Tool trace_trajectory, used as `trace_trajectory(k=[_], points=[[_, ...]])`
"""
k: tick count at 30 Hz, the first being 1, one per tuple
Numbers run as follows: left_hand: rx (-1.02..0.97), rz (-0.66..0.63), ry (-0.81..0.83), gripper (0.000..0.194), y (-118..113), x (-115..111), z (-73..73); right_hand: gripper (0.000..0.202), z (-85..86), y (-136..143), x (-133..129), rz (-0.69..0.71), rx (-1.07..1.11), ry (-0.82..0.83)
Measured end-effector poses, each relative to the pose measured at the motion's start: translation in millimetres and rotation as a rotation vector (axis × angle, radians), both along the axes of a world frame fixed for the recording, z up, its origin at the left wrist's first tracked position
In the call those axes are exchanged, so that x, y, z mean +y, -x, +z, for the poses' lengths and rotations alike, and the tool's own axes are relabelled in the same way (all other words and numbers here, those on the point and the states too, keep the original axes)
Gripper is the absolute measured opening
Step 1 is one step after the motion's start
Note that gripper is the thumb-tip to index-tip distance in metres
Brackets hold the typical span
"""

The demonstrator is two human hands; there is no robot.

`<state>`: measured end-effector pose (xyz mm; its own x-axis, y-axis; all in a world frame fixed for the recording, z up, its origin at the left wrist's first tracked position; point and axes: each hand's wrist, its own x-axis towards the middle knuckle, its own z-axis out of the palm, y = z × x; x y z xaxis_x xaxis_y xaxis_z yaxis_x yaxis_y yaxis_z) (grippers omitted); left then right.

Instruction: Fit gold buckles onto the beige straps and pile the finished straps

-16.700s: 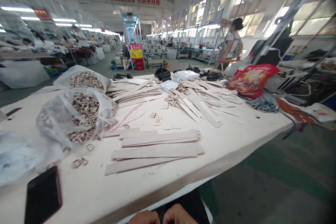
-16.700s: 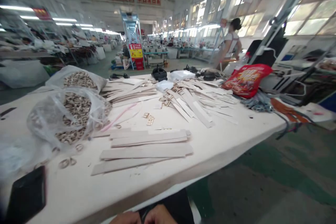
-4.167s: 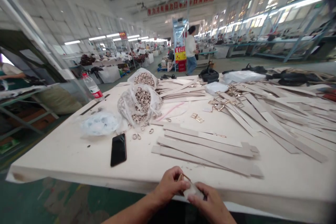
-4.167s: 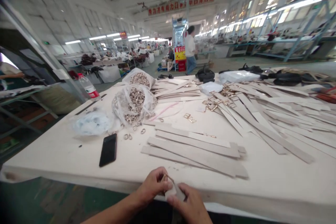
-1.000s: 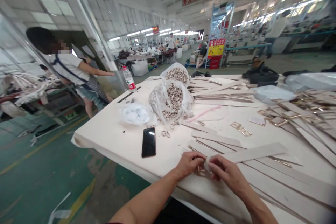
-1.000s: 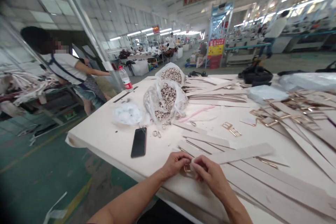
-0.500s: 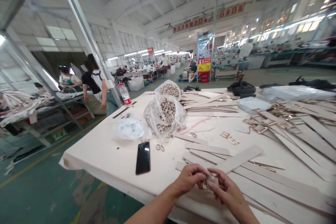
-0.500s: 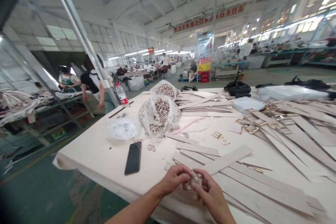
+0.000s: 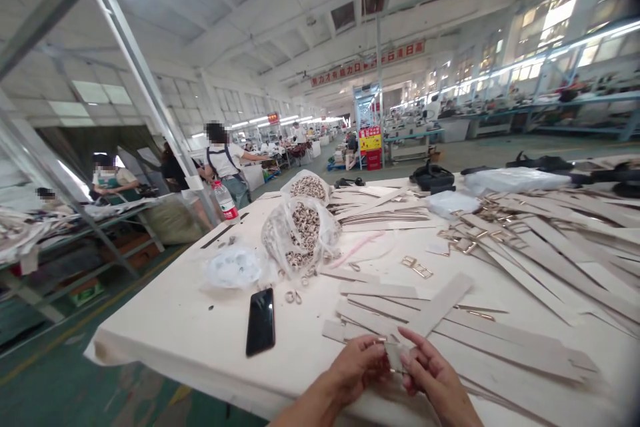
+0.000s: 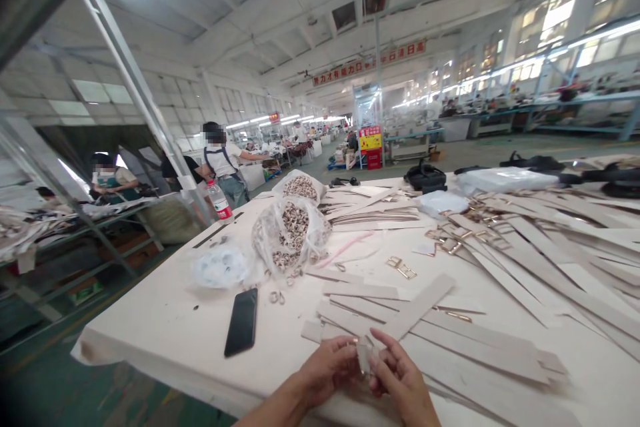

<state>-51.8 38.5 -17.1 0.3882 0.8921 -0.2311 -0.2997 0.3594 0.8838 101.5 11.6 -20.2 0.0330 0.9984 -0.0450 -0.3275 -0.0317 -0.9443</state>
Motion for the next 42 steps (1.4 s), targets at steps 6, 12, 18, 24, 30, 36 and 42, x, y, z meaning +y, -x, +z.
trace_trajectory(k=[6,12,18,24,30,36,42], points=[[0.250,0.027,-0.259,0.033,-7,-6,0.5,0.061,-10.6,-4,2,-0.034,-0.100,-0.020],[0.163,-0.097,-0.199,0.038,-9,-8,15.1,0.053,6.5,-9,-2,0.074,-0.316,-0.075],[0.154,-0.149,-0.294,0.039,-12,-1,39.0,0.046,45.0,-21,-18,0.123,-0.739,-0.395],[0.129,-0.123,-0.407,0.033,-29,6,80.8,0.040,108.7,-53,-22,-0.213,-1.271,-0.727],[0.049,-0.160,-0.341,0.029,-37,-5,112.2,0.038,162.0,-79,-32,-0.066,-1.344,-0.644],[0.288,-0.181,-0.174,0.031,-21,-34,64.3,0.036,94.0,-83,-66,0.245,-0.931,-0.173],[0.569,-0.213,-0.166,0.035,-9,-63,9.4,0.039,7.0,-44,-106,0.154,-0.744,0.037]])
